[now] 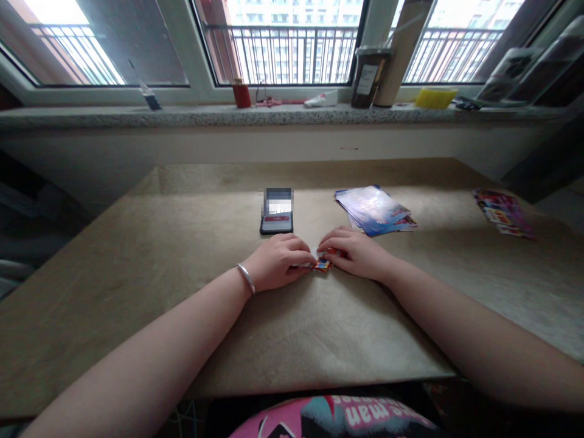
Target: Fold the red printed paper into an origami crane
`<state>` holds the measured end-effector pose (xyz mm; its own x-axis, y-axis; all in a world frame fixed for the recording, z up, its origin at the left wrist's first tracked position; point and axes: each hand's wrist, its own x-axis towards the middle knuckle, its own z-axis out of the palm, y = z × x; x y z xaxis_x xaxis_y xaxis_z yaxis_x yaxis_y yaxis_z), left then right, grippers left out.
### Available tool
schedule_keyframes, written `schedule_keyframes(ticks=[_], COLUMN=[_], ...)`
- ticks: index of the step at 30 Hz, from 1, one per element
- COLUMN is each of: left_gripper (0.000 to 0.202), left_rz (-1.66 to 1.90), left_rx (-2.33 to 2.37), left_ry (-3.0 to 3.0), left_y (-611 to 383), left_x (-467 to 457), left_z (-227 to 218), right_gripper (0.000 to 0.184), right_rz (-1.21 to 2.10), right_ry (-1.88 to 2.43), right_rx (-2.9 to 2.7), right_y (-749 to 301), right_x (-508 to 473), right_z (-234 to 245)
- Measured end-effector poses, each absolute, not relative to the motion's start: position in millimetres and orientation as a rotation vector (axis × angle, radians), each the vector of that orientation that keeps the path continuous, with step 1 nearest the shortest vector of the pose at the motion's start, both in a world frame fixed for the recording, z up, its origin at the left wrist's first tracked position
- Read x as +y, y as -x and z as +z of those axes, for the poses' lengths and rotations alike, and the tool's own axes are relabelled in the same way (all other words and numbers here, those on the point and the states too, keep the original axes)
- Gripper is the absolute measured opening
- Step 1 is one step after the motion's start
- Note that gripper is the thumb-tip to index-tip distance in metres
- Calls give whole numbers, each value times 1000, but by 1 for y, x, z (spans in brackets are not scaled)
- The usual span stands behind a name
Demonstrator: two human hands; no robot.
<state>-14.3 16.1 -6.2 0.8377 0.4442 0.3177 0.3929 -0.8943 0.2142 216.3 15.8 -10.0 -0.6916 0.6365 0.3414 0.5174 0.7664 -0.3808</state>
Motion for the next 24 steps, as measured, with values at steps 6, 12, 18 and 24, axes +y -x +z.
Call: schedule_keyframes(ticks=[6,12,18,24], left_gripper=[27,25,29,26], left_rz=[517,574,549,521], left_rx=[624,695,902,933], left_ry=[-2911,-2947,-2941,-2942], left_y=[14,14,14,14], left_x=[16,17,19,17], left_z=[-6,-8,-13,-12], right_gripper=[27,25,21,17], right_rz=[273,266,224,216], right_ry=[918,984,1133,1191], right_rx=[-2518,-2487,-2458,-2475], right_y=[-215,-216,-220,-218], right_x=[17,18,18,16], right_z=[-16,-18,-17,-12])
